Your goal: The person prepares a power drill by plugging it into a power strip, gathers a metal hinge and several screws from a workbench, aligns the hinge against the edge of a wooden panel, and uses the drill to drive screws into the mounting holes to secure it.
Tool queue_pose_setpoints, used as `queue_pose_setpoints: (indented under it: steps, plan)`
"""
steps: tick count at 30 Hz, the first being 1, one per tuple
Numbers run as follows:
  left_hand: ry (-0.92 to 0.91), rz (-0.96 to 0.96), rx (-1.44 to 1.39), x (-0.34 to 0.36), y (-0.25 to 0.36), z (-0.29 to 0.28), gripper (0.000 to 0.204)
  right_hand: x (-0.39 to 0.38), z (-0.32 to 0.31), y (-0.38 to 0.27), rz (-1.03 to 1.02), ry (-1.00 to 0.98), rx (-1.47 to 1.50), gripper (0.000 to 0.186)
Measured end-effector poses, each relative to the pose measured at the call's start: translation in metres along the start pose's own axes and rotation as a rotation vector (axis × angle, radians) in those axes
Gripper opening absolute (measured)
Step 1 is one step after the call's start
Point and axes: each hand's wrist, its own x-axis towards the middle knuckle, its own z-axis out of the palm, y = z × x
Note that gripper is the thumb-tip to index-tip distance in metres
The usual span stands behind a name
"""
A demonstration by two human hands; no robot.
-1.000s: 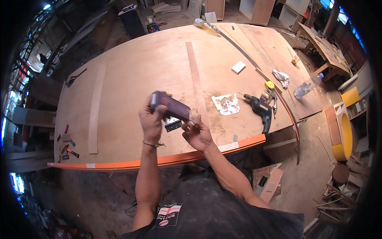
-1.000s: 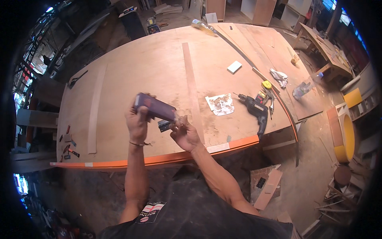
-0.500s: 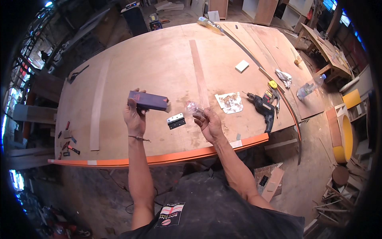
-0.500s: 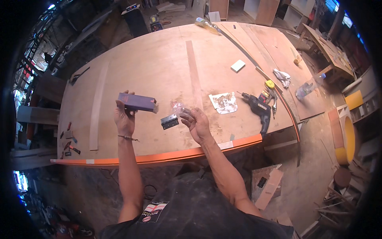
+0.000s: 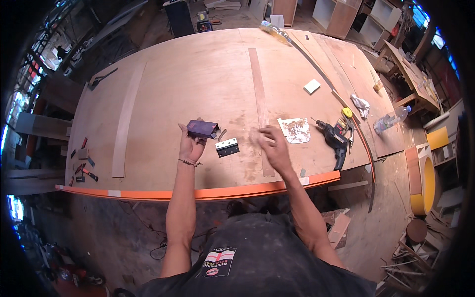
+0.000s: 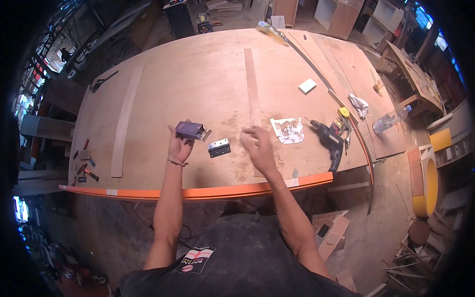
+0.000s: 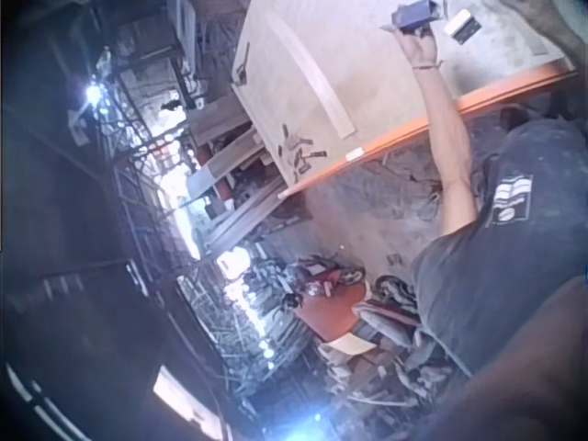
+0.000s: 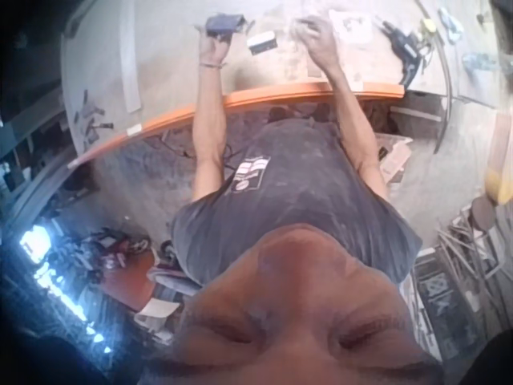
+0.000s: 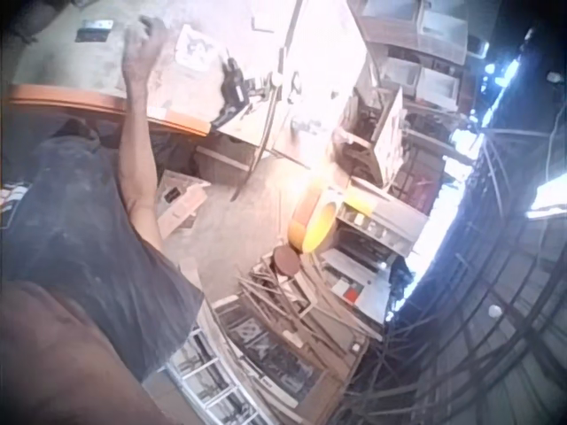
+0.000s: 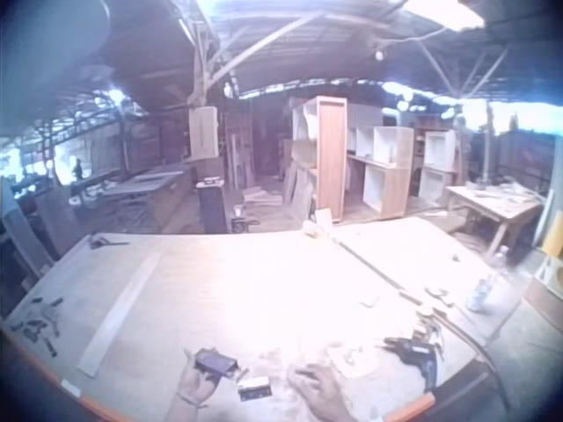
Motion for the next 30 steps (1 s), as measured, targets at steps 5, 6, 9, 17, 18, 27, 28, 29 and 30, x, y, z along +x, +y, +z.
queue_pose_setpoints:
  steps: [5,6,9,17,18,27,28,29,30]
  plan:
    - [0.107,-0.044,-0.006,-0.007,-0.021,0.034,0.074,-0.003,0.045,-0.049,-0.224,-0.166,0.129,0.027]
    - [0.105,-0.044,-0.003,-0.009,-0.020,0.039,0.074,-0.002,0.050,-0.051,-0.226,-0.163,0.131,0.027]
    - [-0.024,0.048,0.029,-0.022,-0.010,0.058,0.072,-0.002,0.064,-0.050,0.041,-0.118,0.117,0.028]
    - [-0.489,0.456,1.155,-0.079,-0.005,0.174,0.059,0.005,0.090,-0.019,0.742,-0.398,1.457,0.035]
    - [-0.514,0.486,1.252,-0.081,-0.003,0.177,0.061,0.004,0.093,-0.021,0.744,-0.390,1.581,0.037]
    - [-0.189,0.387,0.804,-0.063,-0.005,0.148,0.054,0.000,0.100,-0.002,0.598,-0.247,1.454,0.025]
    - [-0.134,0.359,0.695,-0.064,-0.005,0.142,0.051,-0.002,0.099,0.000,0.573,-0.266,1.407,0.024]
    - [-0.133,0.357,0.699,-0.064,-0.004,0.137,0.051,-0.005,0.099,0.002,0.548,-0.285,1.361,0.024]
    - [-0.122,0.371,0.724,-0.064,-0.003,0.135,0.049,-0.007,0.098,0.003,0.550,-0.282,1.358,0.024]
